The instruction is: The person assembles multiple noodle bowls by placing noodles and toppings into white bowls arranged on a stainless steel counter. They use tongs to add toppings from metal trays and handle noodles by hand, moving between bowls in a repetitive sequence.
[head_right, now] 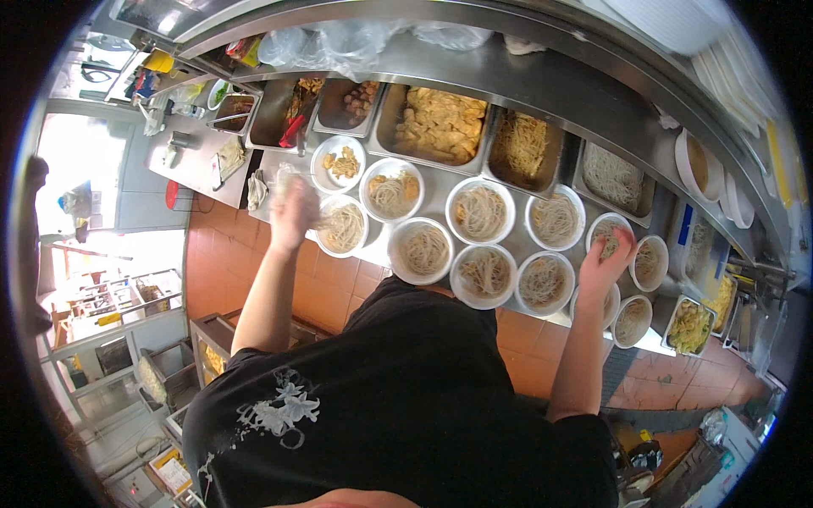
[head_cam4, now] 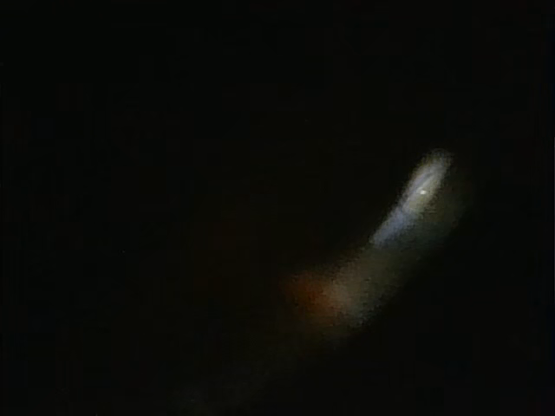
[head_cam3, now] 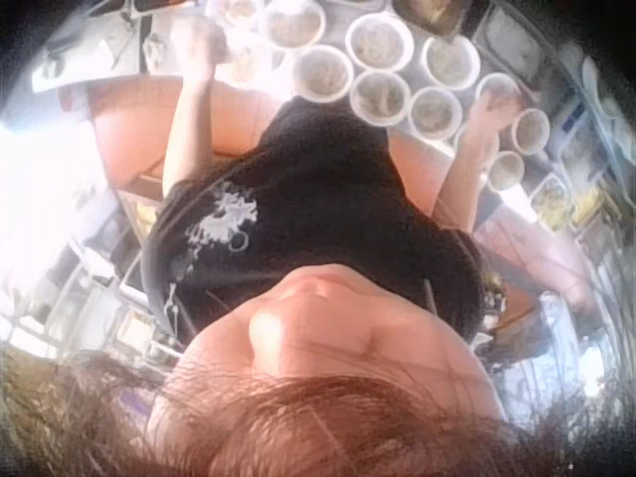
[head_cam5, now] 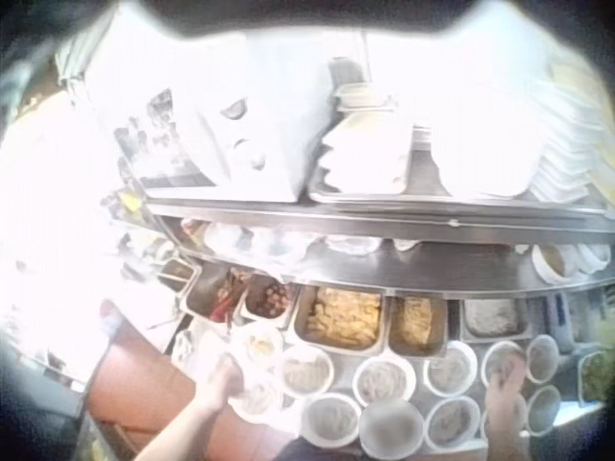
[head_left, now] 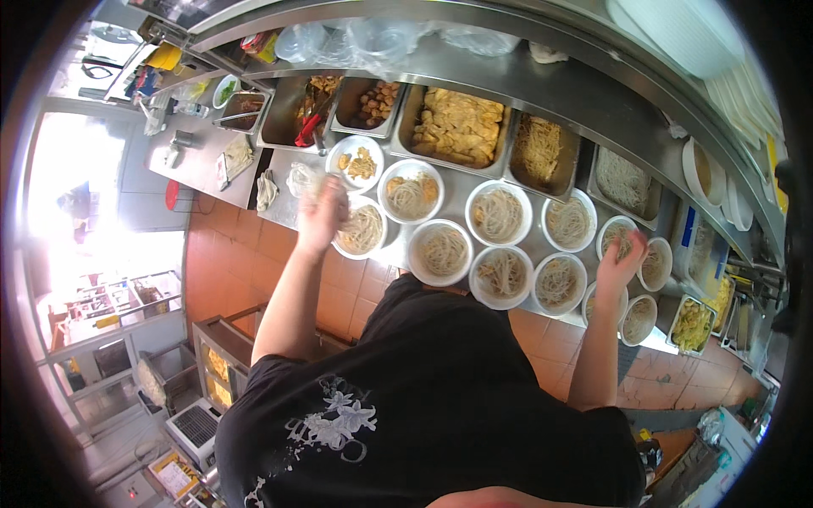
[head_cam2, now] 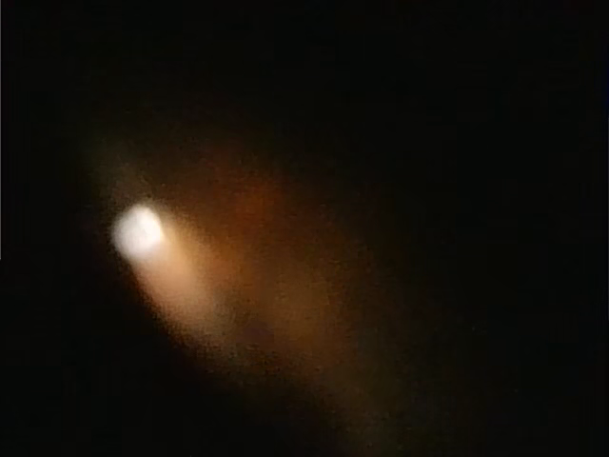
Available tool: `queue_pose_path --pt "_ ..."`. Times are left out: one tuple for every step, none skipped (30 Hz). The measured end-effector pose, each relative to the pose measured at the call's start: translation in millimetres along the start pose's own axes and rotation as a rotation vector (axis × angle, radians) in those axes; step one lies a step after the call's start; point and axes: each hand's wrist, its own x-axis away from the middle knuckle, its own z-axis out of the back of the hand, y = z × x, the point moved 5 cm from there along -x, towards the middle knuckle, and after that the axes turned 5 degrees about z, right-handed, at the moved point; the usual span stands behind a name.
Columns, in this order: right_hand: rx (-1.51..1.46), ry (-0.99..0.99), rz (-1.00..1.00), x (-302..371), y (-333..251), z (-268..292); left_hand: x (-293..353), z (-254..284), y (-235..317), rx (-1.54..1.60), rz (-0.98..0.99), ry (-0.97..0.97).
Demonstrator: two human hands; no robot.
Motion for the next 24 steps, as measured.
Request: queue_pose_path --pt "0.0 -0.054 -0.058 20.4 -22.0 0.4 -4.3 9.7 -16.7 -0.06 0.111 -0.094" --pt "-0.021 -0.112 -0.054 37.5 -46.8 -2.5 -11.8 15.0 -24.5 -0.237 0.045 -0.196" --pt "-0.059 -0.153 -0.053 54.5 -72.2 -5.8 -18.5 17.8 -37.0 -0.436 0.044 -0.262" --pt "-0.069 -0.214 -0.082 73.4 -97.7 -13.0 -25.6 16.1 -37.8 -0.442 -0.161 -0.321" --pt "-0.094 -0.249 -0.116 89.9 -122.3 -20.5 -34.2 13.7 -38.5 -0.456 -0.334 -0.364" --pt "-0.059 -0.337 -0.121 105.1 -146.7 -28.8 -41.6 16.4 -37.0 -0.473 -0.491 -0.411" --pt "-0.036 -0.407 -0.138 119.7 -170.3 -36.7 -50.0 21.9 -37.4 -0.604 -0.611 -0.445" --pt "-0.075 -0.452 -0.16 133.1 -193.0 -43.4 -57.7 25.6 -40.1 -0.738 -0.712 -0.484" --pt "-0.124 -0.491 -0.19 145.0 -213.0 -48.8 -63.0 28.5 -44.8 -0.863 -0.81 -0.521" --pt "-0.109 -0.531 -0.212 156.2 -230.6 -51.9 -64.8 30.4 -51.8 -0.975 -0.884 -0.511" --pt "-0.105 -0.568 -0.238 168.3 -246.4 -52.9 -67.3 33.1 -56.9 -0.903 -0.946 -0.535" --pt "-0.107 -0.603 -0.245 178.4 -258.9 -50.8 -73.0 35.2 -63.5 -0.841 -0.999 -0.558" --pt "-0.098 -0.651 -0.298 188.4 -265.9 -46.8 -82.3 37.4 -71.9 -0.807 -1.045 -0.581" --pt "-0.094 -0.693 -0.33 198.0 -272.0 -43.4 -96.6 42.3 -79.9 -0.744 -1.056 -0.557" --pt "-0.083 -0.732 -0.355 207.6 -276.5 -40.0 -114.7 48.3 -93.0 -0.823 -1.007 -0.514" --pt "-0.068 -0.736 -0.396 216.3 -278.6 -36.8 -129.6 55.4 -107.7 -0.915 -0.947 -0.476" --pt "-0.063 -0.753 -0.421 224.0 -280.4 -33.5 -145.4 59.9 -125.7 -1.038 -0.806 -0.477" --pt "-0.047 -0.772 -0.454 231.2 -282.1 -29.5 -156.3 63.5 -137.6 -1.082 -0.752 -0.413" --pt "-0.018 -0.804 -0.508 238.2 -283.0 -26.2 -167.3 66.7 -151.7 -1.156 -0.616 -0.389" --pt "-0.029 -0.79 -0.481 239.4 -286.6 -23.9 -177.2 70.8 -164.1 -1.215 -0.464 -0.371" --pt "-0.027 -0.792 -0.475 240.6 -289.9 -22.5 -184.6 71.6 -165.5 -1.235 -0.525 -0.345" --pt "-0.019 -0.783 -0.463 239.0 -292.9 -23.4 -188.0 75.7 -167.5 -1.174 -0.464 -0.285" --pt "-0.039 -0.789 -0.475 236.4 -295.4 -26.4 -193.4 79.6 -169.0 -1.115 -0.361 -0.251" --pt "-0.05 -0.786 -0.489 232.9 -298.4 -29.9 -195.2 80.0 -170.9 -1.143 -0.289 -0.269"
